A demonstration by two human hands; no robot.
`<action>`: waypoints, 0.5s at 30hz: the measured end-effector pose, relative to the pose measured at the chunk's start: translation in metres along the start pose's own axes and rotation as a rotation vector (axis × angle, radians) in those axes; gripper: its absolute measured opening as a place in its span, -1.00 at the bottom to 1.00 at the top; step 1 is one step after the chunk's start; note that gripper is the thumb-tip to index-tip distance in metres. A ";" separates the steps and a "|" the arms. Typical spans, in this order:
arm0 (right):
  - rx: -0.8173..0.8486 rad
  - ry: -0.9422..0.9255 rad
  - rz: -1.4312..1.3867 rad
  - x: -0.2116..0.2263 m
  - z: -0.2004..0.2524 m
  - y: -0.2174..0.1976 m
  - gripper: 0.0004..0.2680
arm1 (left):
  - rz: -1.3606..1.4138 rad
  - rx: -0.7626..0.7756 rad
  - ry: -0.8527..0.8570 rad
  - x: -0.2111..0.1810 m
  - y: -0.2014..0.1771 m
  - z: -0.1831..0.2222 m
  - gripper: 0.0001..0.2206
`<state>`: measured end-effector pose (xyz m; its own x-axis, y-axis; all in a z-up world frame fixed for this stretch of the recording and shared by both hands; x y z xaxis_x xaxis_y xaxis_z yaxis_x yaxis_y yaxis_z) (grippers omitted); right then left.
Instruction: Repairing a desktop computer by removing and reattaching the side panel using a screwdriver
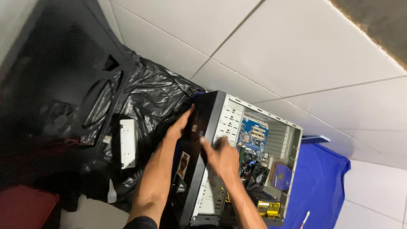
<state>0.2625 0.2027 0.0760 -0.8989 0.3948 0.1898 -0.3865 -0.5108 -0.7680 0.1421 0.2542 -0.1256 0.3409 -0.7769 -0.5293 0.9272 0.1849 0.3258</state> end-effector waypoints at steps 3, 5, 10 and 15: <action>-0.109 0.012 -0.109 0.039 -0.016 -0.034 -0.35 | -0.014 -0.083 0.008 -0.035 0.004 0.041 0.01; -0.154 -0.017 -0.101 0.043 -0.056 -0.035 -0.38 | -0.029 -0.078 0.002 -0.057 0.006 0.068 0.02; -0.232 -0.072 -0.063 0.052 -0.099 -0.033 -0.48 | -0.013 -0.035 0.033 -0.051 0.002 0.039 0.01; -0.210 -0.093 -0.121 0.048 -0.107 -0.035 -0.47 | -0.027 0.026 -0.020 -0.006 -0.004 -0.019 0.06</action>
<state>0.2554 0.3210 0.0468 -0.8676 0.3665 0.3360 -0.4498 -0.2906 -0.8445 0.1392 0.2695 -0.1390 0.3126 -0.7932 -0.5225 0.9316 0.1484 0.3319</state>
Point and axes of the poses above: each hand's wrist, its own z-axis away from the middle knuckle, its own y-axis out of the palm, x = y × z, the point moved 7 cm from there along -z, towards the middle knuckle, and after that the axes turned 1 degree about -y, right-handed, at the moved point
